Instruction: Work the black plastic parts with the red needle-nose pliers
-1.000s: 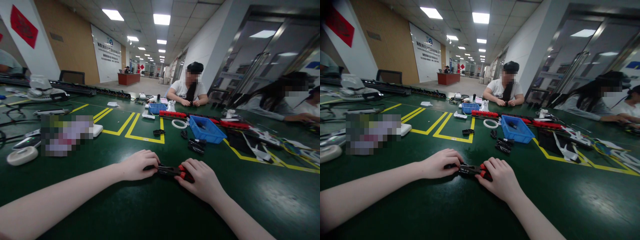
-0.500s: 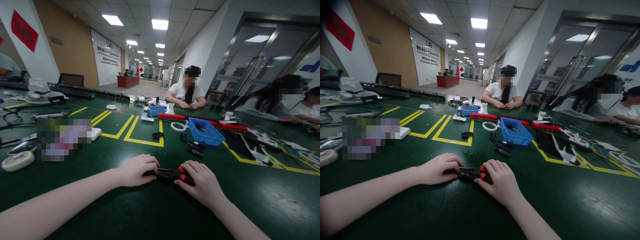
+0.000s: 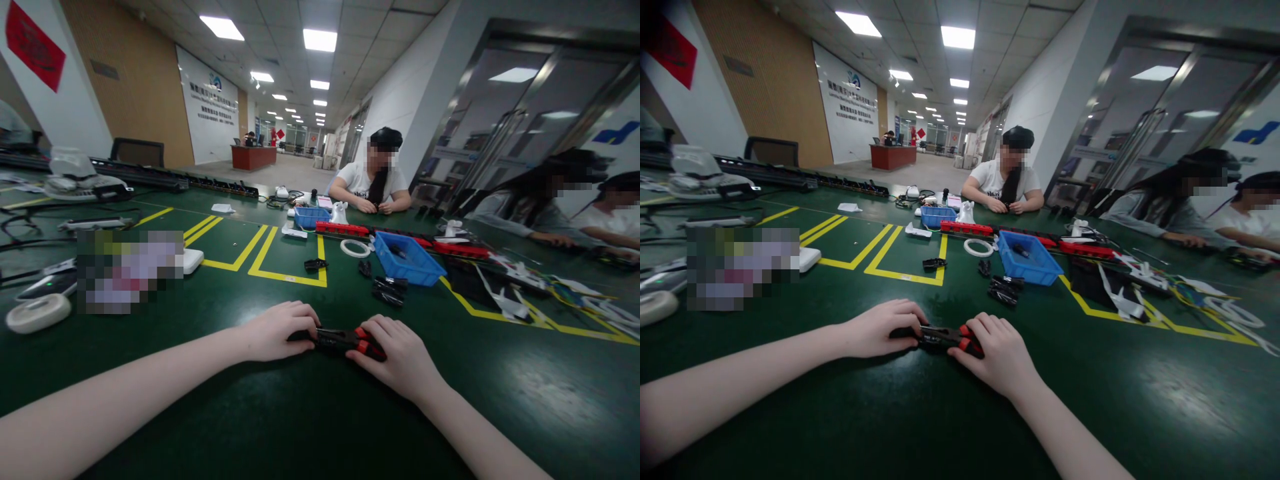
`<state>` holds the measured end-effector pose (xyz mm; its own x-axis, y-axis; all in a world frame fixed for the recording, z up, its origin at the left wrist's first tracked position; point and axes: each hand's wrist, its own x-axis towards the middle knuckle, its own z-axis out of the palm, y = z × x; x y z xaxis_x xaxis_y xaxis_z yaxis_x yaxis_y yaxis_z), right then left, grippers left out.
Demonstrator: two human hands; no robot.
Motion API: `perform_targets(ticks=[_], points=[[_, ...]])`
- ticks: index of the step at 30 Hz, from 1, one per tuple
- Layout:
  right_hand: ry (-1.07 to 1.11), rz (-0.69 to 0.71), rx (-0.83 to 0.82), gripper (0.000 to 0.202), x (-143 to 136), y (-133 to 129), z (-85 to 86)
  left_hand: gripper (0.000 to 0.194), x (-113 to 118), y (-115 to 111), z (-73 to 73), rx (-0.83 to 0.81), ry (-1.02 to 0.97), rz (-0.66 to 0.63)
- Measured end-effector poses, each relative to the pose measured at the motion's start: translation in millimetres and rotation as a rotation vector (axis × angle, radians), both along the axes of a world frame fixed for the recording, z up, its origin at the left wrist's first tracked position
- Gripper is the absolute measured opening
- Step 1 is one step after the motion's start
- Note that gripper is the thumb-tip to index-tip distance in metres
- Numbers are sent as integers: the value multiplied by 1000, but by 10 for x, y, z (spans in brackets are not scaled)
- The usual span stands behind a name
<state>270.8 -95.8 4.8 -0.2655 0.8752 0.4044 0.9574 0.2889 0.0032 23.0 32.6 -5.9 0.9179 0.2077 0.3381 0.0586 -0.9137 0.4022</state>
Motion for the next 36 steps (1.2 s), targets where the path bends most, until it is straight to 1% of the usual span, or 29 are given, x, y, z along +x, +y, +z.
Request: perform_targets(ticks=[11,16,22,36], points=[[20,-13,-13,32,7,3,2,9,8,0,12,-75,-36,14],[18,-16,-25,34,-4,10,5,9,9,3,15,-83,-34,13],[0,-14,17,28,-4,11,13,10,7,5,7,-94,-19,19],[4,1,43,27,-7,9,-2,12,1,-6,36,-84,-7,16]])
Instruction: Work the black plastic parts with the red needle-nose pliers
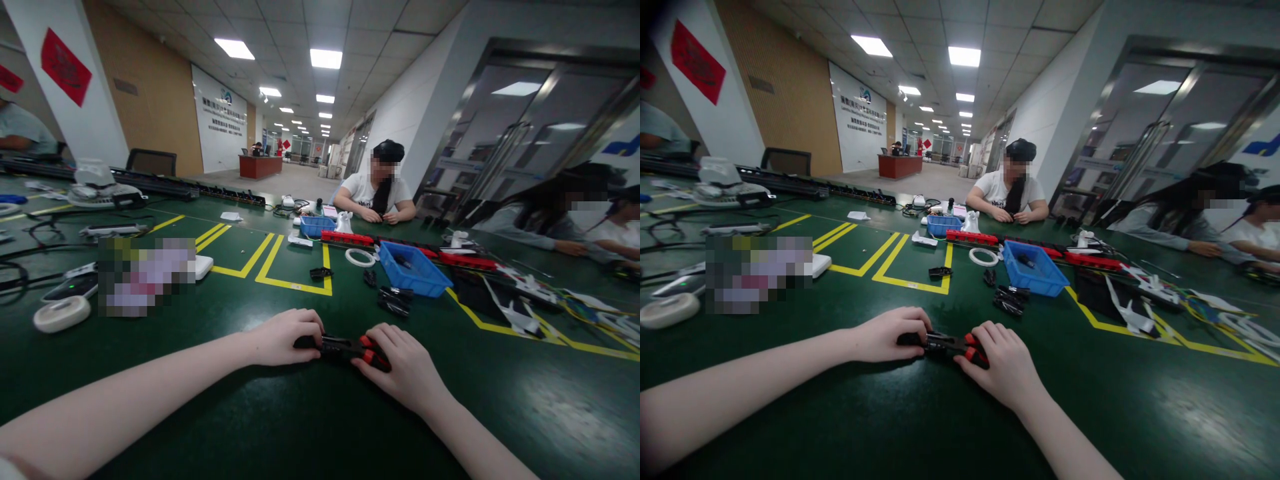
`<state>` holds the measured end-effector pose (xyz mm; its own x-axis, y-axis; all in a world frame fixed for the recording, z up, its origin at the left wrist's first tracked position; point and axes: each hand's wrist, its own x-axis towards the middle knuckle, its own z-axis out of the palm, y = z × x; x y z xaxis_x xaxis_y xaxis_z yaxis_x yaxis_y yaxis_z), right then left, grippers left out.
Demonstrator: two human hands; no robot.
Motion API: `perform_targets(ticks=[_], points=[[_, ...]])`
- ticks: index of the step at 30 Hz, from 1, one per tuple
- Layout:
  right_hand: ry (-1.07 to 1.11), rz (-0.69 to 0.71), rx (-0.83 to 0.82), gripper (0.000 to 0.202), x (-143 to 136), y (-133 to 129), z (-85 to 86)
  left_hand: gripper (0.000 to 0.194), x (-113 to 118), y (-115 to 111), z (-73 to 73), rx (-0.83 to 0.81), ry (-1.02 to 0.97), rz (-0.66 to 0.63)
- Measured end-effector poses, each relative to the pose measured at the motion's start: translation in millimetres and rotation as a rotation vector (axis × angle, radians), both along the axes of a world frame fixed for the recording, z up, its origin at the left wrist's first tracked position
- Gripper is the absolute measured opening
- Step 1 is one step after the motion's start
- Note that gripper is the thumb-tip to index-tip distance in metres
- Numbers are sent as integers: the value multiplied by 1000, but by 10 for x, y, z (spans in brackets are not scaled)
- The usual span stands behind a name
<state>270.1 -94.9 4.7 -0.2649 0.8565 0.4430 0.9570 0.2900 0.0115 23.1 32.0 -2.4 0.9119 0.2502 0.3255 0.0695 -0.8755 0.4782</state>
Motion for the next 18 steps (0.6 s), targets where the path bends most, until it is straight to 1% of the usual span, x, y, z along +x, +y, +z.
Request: perform_targets(ticks=[10,18], points=[[-9,0,-3,24,-15,-17,26,13,10,20,-46,-3,-15,-10],[22,-13,-60,23,-13,-27,20,13,18,25,-64,3,-29,-9]])
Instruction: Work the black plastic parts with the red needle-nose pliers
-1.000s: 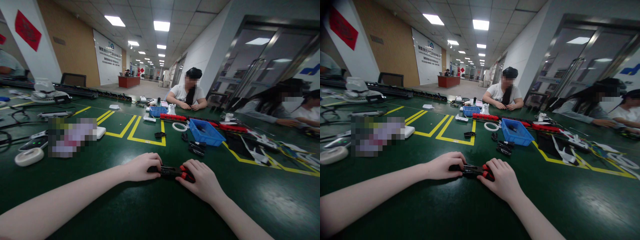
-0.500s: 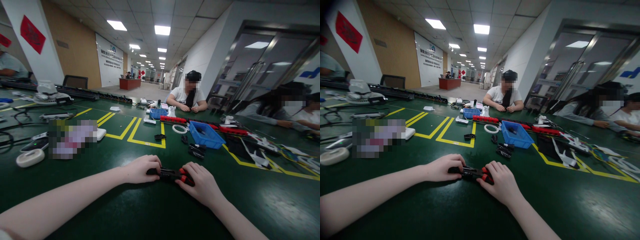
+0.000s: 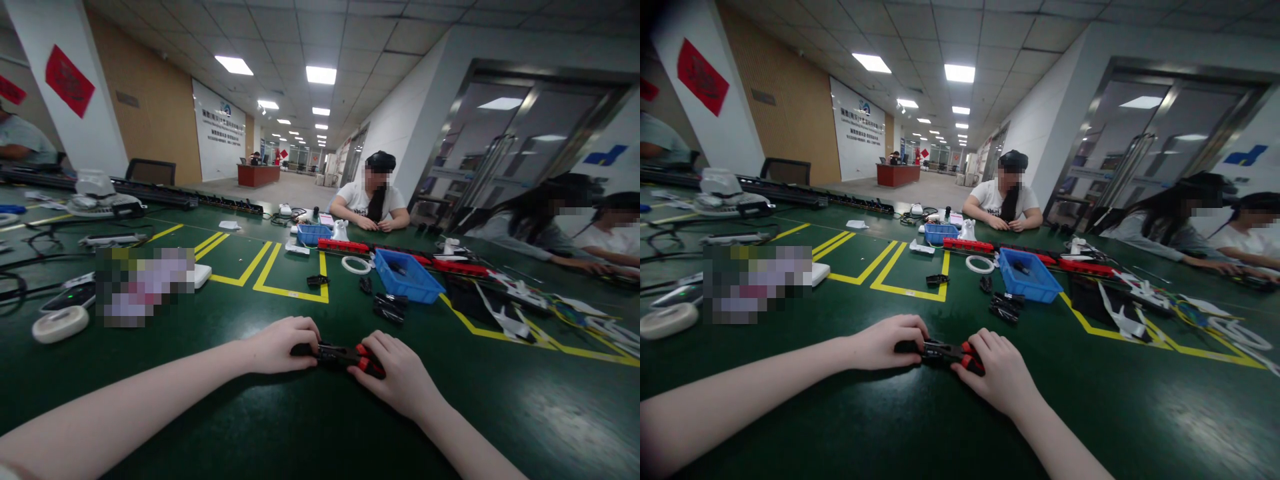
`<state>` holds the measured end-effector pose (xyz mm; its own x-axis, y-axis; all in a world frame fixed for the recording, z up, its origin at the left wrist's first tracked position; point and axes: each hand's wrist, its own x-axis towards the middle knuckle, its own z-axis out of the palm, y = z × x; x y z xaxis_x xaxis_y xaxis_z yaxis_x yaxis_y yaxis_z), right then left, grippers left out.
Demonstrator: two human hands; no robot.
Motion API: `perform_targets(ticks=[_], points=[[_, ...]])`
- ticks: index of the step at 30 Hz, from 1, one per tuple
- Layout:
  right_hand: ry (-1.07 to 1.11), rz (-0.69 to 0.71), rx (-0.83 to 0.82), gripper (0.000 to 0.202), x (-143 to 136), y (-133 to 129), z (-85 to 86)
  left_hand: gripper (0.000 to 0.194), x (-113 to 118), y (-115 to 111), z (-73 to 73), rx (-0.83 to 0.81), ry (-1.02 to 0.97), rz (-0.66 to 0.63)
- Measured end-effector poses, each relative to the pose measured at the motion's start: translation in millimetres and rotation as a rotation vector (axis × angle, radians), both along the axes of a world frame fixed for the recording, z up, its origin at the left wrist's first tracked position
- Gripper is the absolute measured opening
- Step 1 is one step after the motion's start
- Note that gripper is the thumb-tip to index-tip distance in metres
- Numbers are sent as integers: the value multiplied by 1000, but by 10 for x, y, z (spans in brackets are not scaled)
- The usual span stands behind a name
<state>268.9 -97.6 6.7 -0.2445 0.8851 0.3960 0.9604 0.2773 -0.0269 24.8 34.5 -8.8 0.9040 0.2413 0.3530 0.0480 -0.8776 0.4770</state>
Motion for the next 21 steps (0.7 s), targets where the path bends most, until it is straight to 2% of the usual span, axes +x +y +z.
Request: perform_targets(ticks=[12,21], points=[[-10,-24,-1,23,101,-8,49,13,-22,-30,38,-3,25,10],[1,3,25,27,73,-3,12,14,-18,10,12,35,35,-26]])
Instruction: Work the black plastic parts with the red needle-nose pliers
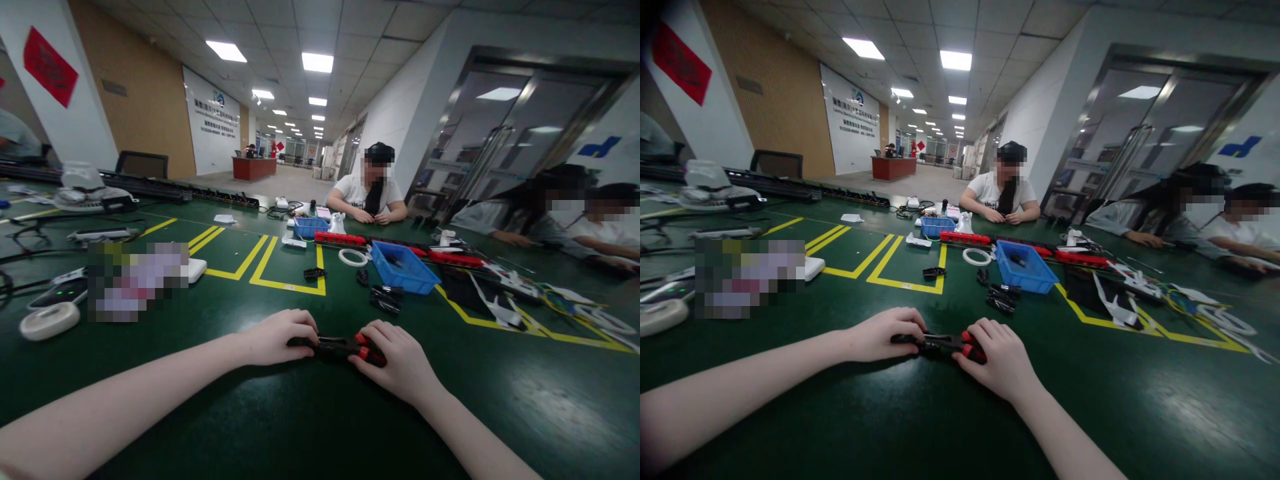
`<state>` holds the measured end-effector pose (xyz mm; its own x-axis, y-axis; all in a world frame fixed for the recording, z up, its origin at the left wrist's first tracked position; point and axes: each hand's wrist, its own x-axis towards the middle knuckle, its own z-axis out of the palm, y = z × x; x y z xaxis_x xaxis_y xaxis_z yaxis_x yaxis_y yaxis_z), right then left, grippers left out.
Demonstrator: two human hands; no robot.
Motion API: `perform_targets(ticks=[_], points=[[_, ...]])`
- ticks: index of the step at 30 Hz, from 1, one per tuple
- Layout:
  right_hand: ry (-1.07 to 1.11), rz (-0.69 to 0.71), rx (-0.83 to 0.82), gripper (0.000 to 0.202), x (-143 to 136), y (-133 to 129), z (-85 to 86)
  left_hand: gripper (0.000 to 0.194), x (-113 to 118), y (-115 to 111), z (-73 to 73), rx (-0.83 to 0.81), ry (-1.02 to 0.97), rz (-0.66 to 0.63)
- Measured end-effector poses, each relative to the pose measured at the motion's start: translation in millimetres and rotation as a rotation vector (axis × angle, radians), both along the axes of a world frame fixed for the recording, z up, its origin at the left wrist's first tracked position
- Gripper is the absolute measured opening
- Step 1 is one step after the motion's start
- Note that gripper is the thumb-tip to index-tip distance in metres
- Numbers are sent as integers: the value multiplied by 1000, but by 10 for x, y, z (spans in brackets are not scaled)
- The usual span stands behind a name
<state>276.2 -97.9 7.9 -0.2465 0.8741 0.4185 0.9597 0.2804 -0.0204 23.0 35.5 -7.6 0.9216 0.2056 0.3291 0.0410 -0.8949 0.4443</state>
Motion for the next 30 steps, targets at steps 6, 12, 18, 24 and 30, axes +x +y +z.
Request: perform_targets(ticks=[6,12,18,24,30], points=[[5,15,-21,28,17,5,-23,15,2,12,-5,-4,-9,-10],[3,27,-38,27,6,12,-39,14,-6,3,5,-22,-6,-7],[11,20,-60,26,4,10,-33,28,3,-11,12,-7,3,19],[18,6,-70,24,2,13,-29,22,4,-10,8,5,10,11],[8,5,-68,23,-7,8,-25,18,6,-2,-4,37,-2,6]])
